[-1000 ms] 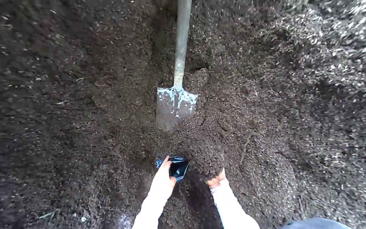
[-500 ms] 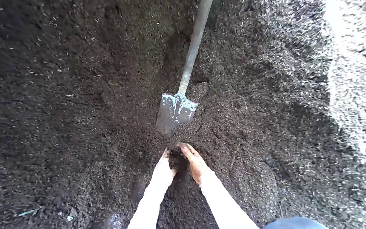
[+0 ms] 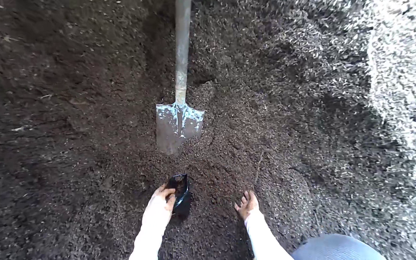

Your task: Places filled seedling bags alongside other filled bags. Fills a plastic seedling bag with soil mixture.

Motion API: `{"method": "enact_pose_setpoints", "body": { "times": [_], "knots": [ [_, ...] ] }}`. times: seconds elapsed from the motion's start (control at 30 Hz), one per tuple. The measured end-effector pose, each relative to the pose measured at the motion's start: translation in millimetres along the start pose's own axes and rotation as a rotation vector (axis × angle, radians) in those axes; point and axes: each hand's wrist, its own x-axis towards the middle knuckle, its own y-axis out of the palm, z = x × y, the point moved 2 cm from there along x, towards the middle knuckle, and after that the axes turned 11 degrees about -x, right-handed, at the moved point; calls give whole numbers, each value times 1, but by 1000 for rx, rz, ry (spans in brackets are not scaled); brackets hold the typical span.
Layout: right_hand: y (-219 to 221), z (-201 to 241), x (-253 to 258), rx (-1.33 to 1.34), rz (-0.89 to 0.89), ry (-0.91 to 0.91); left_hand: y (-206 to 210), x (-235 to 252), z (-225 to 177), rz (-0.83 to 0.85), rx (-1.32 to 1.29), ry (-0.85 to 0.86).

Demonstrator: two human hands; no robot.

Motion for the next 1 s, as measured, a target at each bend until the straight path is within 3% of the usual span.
{"method": "enact_pose_setpoints", "body": {
  "times": [0.23, 0.5, 0.7, 0.77, 0.87, 0.9, 1.0],
  "knots": [
    [38, 5, 29, 143, 117, 10, 16, 6, 0, 191, 208, -163],
    [60, 16, 39, 144, 158, -19, 13, 3, -5, 99, 7, 34],
    [81, 18, -39, 60, 304, -76, 9, -2, -11, 171, -96, 29],
    [96, 18, -64, 110, 495, -30, 8, -4, -13, 173, -120, 29],
    [119, 14, -89, 179, 978, 101, 5, -11, -16, 159, -138, 18],
    [125, 13, -98, 122, 1019, 109, 4, -14, -17, 140, -142, 8],
    [135, 14, -131, -218, 900, 25, -2, -24, -15, 92, -145, -36]
  ]
}}
